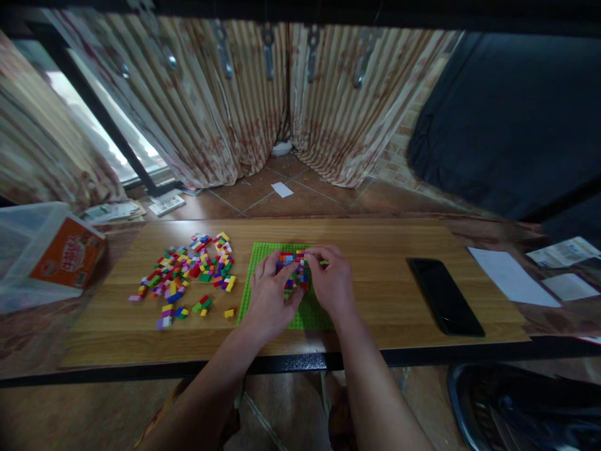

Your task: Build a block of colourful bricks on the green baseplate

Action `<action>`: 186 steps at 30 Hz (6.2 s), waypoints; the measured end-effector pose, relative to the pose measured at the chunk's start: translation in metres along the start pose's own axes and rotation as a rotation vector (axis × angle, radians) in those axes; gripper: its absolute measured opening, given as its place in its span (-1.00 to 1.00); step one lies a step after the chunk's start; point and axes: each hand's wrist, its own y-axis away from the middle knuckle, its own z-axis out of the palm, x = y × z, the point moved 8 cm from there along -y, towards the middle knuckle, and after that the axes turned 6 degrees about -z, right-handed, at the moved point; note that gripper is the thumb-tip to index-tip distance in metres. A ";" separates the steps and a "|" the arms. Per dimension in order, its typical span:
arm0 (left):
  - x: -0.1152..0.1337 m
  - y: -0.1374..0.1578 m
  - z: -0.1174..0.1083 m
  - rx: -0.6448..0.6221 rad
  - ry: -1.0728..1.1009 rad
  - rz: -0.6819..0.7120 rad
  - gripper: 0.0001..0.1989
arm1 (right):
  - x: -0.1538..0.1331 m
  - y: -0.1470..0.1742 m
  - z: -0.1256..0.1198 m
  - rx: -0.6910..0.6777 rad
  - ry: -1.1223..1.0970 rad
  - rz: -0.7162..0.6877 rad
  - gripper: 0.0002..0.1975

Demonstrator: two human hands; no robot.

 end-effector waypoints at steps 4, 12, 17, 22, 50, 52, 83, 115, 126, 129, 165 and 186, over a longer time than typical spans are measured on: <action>-0.001 0.000 0.001 0.005 -0.010 0.002 -0.49 | 0.010 0.003 0.002 0.001 0.025 0.139 -0.67; 0.001 0.001 0.000 -0.009 -0.019 0.006 -0.48 | 0.029 0.009 0.020 -0.008 -0.051 0.281 -0.63; 0.002 0.002 0.000 -0.011 -0.018 0.001 -0.49 | 0.042 0.012 0.025 0.010 -0.191 0.416 -0.61; 0.002 0.005 -0.001 0.001 -0.006 0.017 -0.50 | 0.047 0.015 0.024 0.049 -0.241 0.462 -0.60; -0.254 0.052 -0.165 0.118 -0.216 -0.789 -0.72 | 0.052 0.022 0.026 -0.025 -0.375 0.613 -0.65; -0.257 0.052 -0.162 0.079 -0.225 -0.783 -0.76 | 0.053 0.023 0.026 -0.027 -0.371 0.609 -0.65; -0.033 -0.010 -0.009 0.024 1.001 -0.172 -0.81 | -0.037 0.004 0.012 -0.244 -0.146 -0.073 -0.81; -0.043 -0.010 -0.011 0.032 0.725 -0.160 -0.81 | -0.021 -0.002 0.013 -0.165 0.191 -0.186 -0.85; -0.035 -0.008 -0.019 0.041 0.686 -0.152 -0.82 | -0.031 0.000 0.016 -0.168 0.240 -0.237 -0.84; -0.035 -0.007 -0.018 0.032 0.676 -0.157 -0.81 | -0.022 -0.001 0.014 -0.109 0.202 -0.138 -0.88; -0.023 -0.004 -0.024 0.136 0.302 0.056 -0.81 | 0.089 0.028 -0.188 0.283 0.862 0.579 -0.19; -0.018 -0.013 -0.016 0.162 0.198 0.178 -0.75 | 0.133 0.046 -0.197 0.031 0.866 0.668 -0.07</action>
